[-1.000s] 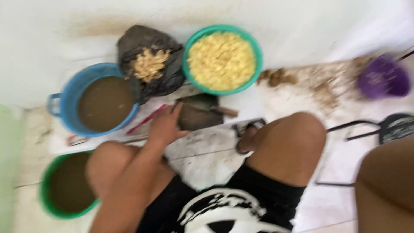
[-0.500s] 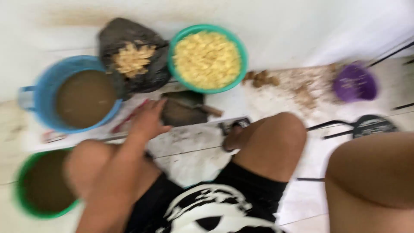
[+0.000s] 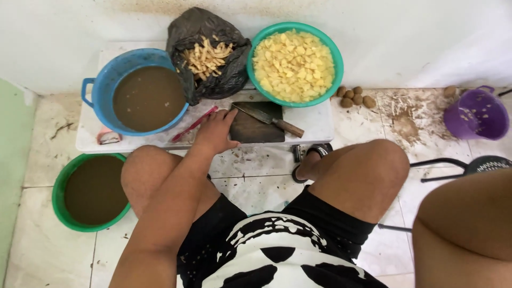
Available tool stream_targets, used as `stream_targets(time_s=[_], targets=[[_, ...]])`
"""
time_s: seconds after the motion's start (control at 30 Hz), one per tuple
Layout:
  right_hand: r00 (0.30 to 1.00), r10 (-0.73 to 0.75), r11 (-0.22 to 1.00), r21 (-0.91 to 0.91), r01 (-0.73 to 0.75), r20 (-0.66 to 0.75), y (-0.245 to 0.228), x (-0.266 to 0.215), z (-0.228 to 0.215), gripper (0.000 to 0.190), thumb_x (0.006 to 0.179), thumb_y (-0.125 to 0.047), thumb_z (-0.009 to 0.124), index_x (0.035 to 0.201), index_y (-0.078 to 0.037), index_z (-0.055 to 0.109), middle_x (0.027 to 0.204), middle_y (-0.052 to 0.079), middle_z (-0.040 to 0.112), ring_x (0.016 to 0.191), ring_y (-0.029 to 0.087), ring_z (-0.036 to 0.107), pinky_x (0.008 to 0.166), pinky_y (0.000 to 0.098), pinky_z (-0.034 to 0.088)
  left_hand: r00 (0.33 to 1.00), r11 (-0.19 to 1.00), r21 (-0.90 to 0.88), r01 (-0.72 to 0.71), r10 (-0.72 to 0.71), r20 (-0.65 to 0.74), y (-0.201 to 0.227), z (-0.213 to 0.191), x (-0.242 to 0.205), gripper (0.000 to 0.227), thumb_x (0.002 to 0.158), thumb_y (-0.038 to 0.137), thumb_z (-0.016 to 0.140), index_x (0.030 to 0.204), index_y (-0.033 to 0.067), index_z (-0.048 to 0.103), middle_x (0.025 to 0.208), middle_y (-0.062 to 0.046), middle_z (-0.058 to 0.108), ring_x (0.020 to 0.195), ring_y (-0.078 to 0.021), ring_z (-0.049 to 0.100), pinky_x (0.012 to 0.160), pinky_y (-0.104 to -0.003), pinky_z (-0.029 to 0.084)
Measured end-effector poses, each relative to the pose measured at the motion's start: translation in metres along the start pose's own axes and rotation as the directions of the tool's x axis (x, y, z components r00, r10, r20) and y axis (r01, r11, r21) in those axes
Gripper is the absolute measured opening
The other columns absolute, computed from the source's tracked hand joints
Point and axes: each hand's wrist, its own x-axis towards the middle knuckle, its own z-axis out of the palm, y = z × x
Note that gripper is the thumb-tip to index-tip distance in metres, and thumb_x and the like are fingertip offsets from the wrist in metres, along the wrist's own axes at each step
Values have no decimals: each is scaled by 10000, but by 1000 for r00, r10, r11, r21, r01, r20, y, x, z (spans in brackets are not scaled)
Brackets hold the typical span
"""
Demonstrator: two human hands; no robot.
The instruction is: Peeling and dicing potatoes manually on the floor using a peeler and a knife.
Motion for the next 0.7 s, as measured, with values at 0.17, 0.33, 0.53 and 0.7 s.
stream_targets(time_s=[0.17,0.33,0.53,0.7], targets=[[963,-258,556,801,219,-84,-354,52,15,396,1021,20,588,1399,-43,491,1245,136,640,907,167,677,815,264,646,997,993,101,67,-61,-56,-2,7,7,1078,665,415,913,1568,176,375,1529,-111,452,1366,-346,456,1075,-525,394],[919,127,720,602,-345,373,-311,15,123,225,943,-124,757,1162,-75,740,908,103,715,791,180,693,727,306,561,994,998,46,51,-55,93,12,-20,-2,998,796,467,804,1620,133,351,1535,-221,471,1429,-411,447,1117,-635,359],[878,196,905,264,-333,436,-248,49,157,249,923,-244,769,1113,-86,745,970,133,763,873,295,735,802,420,552,994,999,32,-18,21,-107,34,-41,-8,539,956,322,645,1455,135,566,1467,-134,555,1369,-347,527,1086,-548,415],[909,227,970,1,-243,349,-210,112,187,365,917,-347,779,1189,-116,705,1120,96,696,1020,303,714,867,587,530,878,960,147,-236,276,-390,64,-58,24,171,1016,269,657,1000,123,745,1288,-43,680,1221,-284,626,937,-460,502]])
